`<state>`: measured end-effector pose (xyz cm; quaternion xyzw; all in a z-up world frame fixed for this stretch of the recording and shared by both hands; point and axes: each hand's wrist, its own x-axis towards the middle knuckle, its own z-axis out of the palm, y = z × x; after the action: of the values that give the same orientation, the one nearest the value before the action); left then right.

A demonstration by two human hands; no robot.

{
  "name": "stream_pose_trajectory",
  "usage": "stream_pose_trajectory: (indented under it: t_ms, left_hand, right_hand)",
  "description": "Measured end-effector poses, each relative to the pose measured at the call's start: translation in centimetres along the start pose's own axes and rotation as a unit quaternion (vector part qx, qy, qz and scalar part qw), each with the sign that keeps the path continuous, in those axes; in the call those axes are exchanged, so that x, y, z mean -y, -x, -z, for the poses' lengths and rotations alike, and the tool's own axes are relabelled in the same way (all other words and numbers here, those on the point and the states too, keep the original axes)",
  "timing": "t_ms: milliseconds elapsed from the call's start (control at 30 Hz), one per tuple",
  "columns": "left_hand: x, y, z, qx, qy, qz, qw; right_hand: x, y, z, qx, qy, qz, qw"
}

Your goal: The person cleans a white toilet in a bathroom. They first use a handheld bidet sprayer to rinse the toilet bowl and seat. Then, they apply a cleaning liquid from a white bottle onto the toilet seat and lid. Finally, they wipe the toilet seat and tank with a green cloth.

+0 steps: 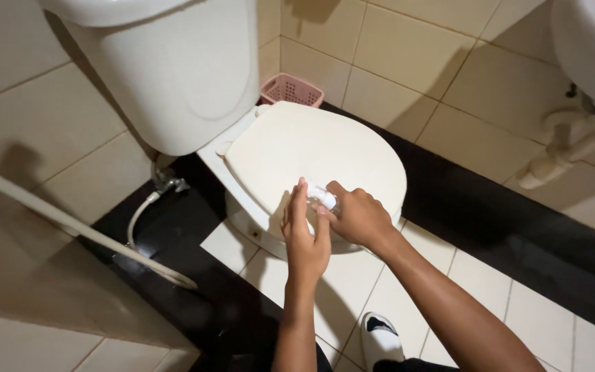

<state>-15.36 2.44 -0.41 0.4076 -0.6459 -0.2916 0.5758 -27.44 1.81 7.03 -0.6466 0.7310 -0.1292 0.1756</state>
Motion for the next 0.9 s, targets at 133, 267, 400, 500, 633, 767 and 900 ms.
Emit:
stream_pose_trajectory:
  t_ms: [133, 267, 400, 500, 633, 767, 900]
  left_hand:
    - [-0.6, 0.6, -0.7, 0.011, 0.037, -0.01, 0.999]
    - [-1.3, 0.9, -1.5, 0.029, 0.01, -0.018, 0.999]
    - [-1.5, 1.2, -3.0, 0.051, -0.014, -0.02, 0.998]
    - [-1.6, 1.6, -4.6, 0.068, 0.0, -0.015, 0.998]
    - [-1.7, 2.1, -7.0, 0.082, 0.012, -0.025, 0.996]
    - [-2.2, 2.4, -8.2, 0.082, 0.018, -0.031, 0.996]
    - [-2.7, 2.4, -8.2, 0.077, -0.023, -0.049, 0.996]
  right_hand:
    - [-1.3, 0.7, 0.3, -0.03, 0.021, 0.015, 0.999]
    - [-2.0, 1.5, 1.4, -0.017, 0.036, -0.005, 0.999]
    - [-3.2, 2.1, 2.7, 0.01, 0.058, -0.02, 0.998]
    - [-5.1, 2.8, 3.2, 0.013, 0.048, -0.018, 0.999]
    - [-8.4, 2.7, 3.4, -0.002, 0.035, -0.042, 0.999]
    - [-9.7, 2.9, 4.2, 0.002, 0.066, -0.047, 0.997]
    - [-9.6, 4.1, 4.2, -0.02, 0.037, -0.043, 0.998]
